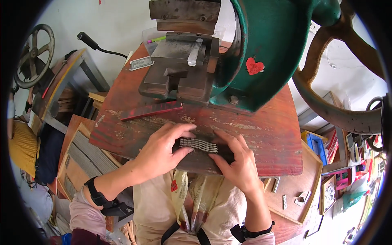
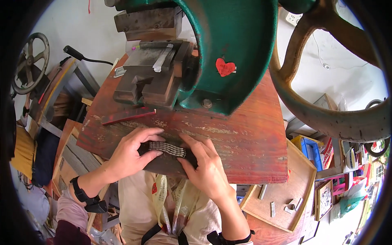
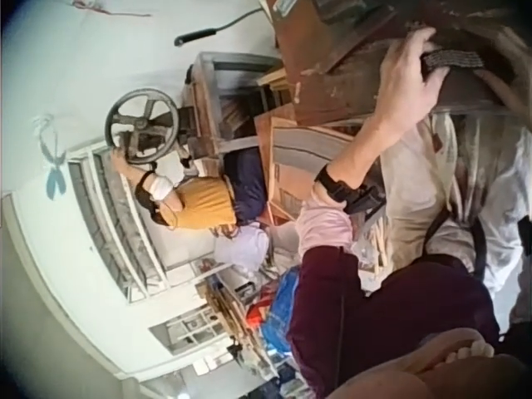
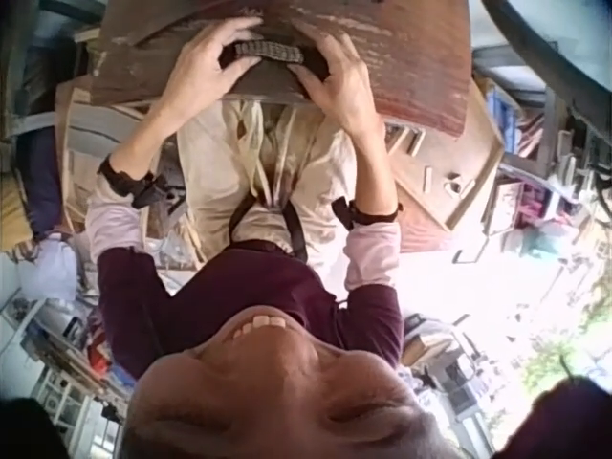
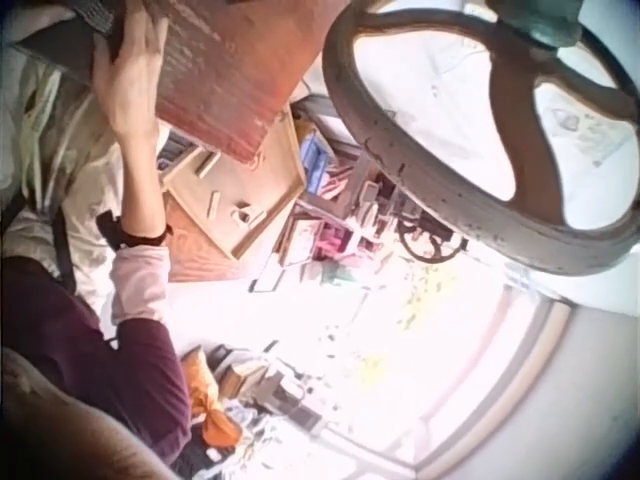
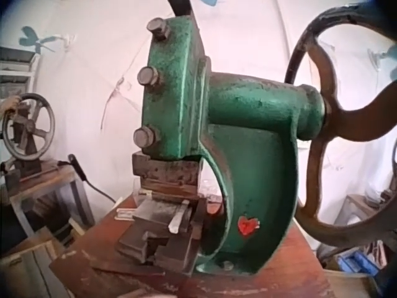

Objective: Using a manual punch press to stamp or finish small components.

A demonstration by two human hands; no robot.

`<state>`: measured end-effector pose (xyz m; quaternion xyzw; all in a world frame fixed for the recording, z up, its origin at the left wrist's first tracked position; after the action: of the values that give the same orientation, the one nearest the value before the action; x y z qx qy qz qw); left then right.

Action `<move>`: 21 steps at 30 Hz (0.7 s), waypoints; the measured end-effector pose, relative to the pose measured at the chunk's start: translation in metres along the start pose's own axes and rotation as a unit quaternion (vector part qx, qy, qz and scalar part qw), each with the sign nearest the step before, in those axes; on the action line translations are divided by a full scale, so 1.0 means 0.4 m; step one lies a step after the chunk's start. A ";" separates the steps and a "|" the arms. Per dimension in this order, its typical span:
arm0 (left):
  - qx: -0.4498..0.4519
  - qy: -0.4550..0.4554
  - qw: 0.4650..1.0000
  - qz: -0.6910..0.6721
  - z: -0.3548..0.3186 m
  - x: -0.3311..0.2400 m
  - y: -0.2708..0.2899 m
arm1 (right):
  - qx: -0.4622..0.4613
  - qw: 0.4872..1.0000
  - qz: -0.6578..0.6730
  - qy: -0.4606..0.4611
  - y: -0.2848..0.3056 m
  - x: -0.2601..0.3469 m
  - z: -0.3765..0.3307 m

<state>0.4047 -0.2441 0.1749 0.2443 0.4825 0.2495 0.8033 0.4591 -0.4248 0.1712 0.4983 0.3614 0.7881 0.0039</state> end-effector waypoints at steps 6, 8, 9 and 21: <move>-0.011 0.022 1.000 -0.007 -0.007 -0.001 0.003 | -0.050 0.996 -0.067 0.031 -0.003 0.020 0.010; -0.023 0.017 1.000 -0.006 -0.011 0.002 0.006 | -0.053 0.994 -0.080 0.053 -0.012 0.016 0.004; -0.015 -0.005 1.000 0.008 -0.012 -0.003 0.010 | -0.055 0.992 -0.089 0.069 -0.013 0.022 0.005; -0.330 -0.013 0.944 -0.019 0.273 0.051 0.258 | -0.239 0.970 0.035 -0.006 0.012 0.194 0.341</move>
<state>0.4939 -0.1698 0.2722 -0.0403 0.3672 0.3759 0.8499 0.5293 -0.3228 0.2678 0.4999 0.1451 0.8483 0.0975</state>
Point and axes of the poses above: each hand's wrist, its own z-axis towards the middle knuckle, its own y-axis out of the back of the hand, x = y × z, the point moved 4 cm from there along z, towards the middle knuckle, and after that the axes turned 7 degrees about -y, right-handed, at the moved point
